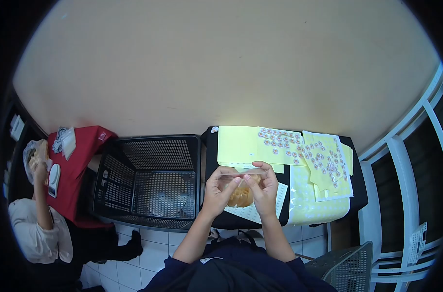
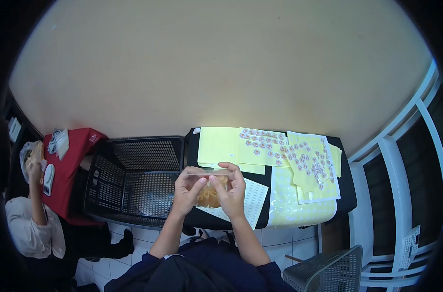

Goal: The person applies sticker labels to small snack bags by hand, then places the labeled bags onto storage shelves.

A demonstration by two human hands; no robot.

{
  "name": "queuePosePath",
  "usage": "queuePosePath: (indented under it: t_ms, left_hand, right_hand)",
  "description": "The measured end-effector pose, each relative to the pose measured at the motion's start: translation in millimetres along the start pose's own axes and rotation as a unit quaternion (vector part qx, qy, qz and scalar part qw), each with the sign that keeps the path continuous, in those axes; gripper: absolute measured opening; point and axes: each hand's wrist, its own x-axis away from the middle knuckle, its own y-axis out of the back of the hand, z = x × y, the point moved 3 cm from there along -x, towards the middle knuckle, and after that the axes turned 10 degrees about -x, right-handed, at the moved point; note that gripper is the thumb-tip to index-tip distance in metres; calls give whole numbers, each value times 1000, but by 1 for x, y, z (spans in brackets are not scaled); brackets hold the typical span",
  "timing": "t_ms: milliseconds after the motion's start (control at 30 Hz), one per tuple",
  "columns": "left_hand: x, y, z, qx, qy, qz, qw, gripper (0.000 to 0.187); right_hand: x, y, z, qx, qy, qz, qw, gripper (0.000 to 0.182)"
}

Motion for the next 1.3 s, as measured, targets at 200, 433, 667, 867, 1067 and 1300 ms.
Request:
queuePosePath:
  t_ms: [200,433,667,867,1067,1300]
  left_hand:
    - [-13,-12,9,-2,-1,-25,1000,7]
    - [-25,-26,6,8,-19,-95,995,7]
    - [-21,-21,5,-67,-58,-138,986,6]
    - [-20,-17,-3,-114,-84,-106,984,7]
    - [-16,-20,-7,-126,-94,-76,985,9]
    - [-9,-26,-12,-90,-109,-104,984,6]
  right_hand:
    - [-15,11,4,5,-20,3,1000,27]
    - [-42,24,8,-27,-55,87,994,14]
    - [-50,23,10,-47,-62,153,985,10]
    - [-49,23,21,21,-8,201,979,6]
    - [-41,22,26,51,53,202,977,6]
    - [-28,15,29,42,79,171,981,6]
